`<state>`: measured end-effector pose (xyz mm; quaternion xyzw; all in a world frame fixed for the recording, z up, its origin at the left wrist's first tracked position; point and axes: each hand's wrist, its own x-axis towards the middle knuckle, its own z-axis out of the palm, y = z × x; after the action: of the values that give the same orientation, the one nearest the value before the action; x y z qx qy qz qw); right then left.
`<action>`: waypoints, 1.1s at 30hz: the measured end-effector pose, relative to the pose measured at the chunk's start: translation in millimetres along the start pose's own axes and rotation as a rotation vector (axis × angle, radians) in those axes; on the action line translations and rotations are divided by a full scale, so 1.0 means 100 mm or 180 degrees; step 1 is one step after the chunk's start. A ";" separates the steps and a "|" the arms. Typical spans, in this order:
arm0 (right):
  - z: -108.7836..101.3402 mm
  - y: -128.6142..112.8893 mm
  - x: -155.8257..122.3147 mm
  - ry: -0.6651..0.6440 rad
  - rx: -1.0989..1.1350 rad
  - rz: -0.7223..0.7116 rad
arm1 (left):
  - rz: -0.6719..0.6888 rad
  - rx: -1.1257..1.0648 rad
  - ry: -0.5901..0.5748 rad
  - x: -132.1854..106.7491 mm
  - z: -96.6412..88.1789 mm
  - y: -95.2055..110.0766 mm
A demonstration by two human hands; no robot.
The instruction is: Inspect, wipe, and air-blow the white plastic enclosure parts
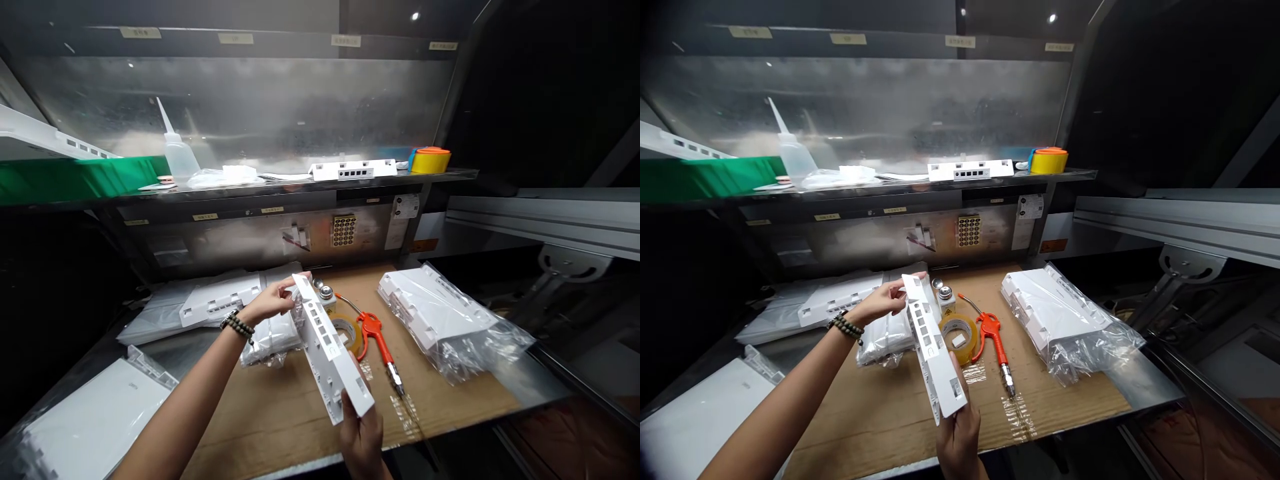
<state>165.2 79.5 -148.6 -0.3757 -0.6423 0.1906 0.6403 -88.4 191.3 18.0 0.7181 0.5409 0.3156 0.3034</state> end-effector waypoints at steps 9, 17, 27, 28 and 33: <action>-0.05 0.15 -0.20 0.0249 0.0140 0.0137 | -0.0041 -0.0257 0.0158 -0.06 0.08 0.28; -0.03 -0.07 -0.14 0.0040 0.0057 0.0471 | 0.0501 0.0847 0.1309 -0.20 0.26 0.38; -0.38 -0.20 0.33 0.0542 0.0403 0.1811 | 0.0812 0.2121 0.0836 -0.72 0.98 0.48; -0.39 -0.22 0.33 0.0631 0.0442 0.1815 | 0.0804 0.2062 0.0777 -0.77 1.07 0.51; -0.51 -0.31 0.23 0.1121 0.0163 0.1925 | 0.0916 0.1737 0.0995 -0.90 1.23 0.73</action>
<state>209.2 64.0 -104.7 -0.5598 -0.3766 0.3200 0.6651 31.4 76.0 -12.8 0.7847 0.5386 0.3051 -0.0341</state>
